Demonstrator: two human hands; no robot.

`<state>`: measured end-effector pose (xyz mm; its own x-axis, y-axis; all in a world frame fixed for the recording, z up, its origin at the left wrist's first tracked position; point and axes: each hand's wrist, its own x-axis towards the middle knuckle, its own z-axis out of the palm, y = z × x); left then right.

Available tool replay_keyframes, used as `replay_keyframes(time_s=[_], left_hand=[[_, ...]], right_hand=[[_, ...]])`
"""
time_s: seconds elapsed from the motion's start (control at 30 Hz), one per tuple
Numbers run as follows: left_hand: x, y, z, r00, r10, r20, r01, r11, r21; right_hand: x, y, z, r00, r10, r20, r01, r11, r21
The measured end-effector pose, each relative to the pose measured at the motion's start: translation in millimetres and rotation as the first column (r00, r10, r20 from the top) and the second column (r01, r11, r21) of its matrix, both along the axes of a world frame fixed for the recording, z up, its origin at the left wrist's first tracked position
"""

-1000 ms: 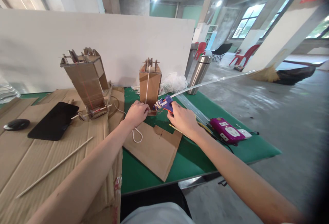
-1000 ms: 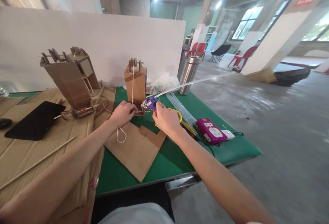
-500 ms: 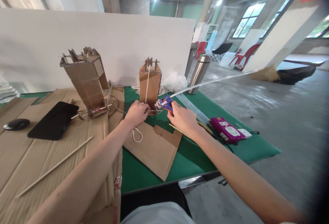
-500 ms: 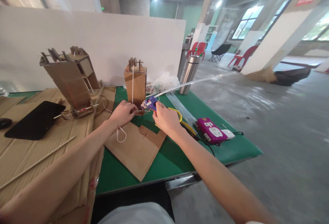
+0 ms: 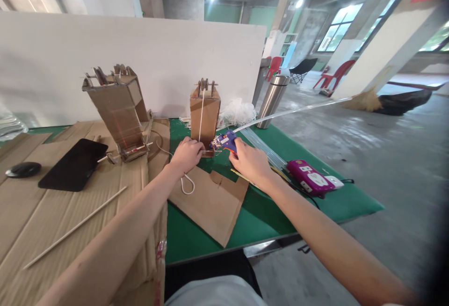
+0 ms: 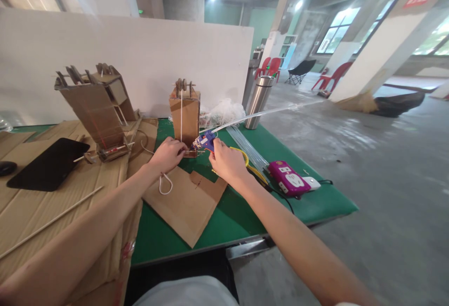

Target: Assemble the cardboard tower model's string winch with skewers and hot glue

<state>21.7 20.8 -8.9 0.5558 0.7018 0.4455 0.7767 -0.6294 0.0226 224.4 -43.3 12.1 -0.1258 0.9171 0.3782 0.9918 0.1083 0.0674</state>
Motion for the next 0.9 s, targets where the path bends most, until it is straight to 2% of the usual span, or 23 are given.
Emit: replay_keyframes(time_s=[0.63,0.9], left_hand=[[-0.3,0.5,-0.5,1.000,-0.010,-0.007,0.010,1.000,0.007],[0.7,-2.3,0.5,0.999,0.029,-0.018,-0.029,1.000,-0.003]], right_hand=[[0.1,-1.9,1.5,1.000,0.002,-0.001,-0.002,1.000,-0.016],[-0.1,-2.4,2.7,1.000,0.000,-0.017,-0.001,0.999,-0.033]])
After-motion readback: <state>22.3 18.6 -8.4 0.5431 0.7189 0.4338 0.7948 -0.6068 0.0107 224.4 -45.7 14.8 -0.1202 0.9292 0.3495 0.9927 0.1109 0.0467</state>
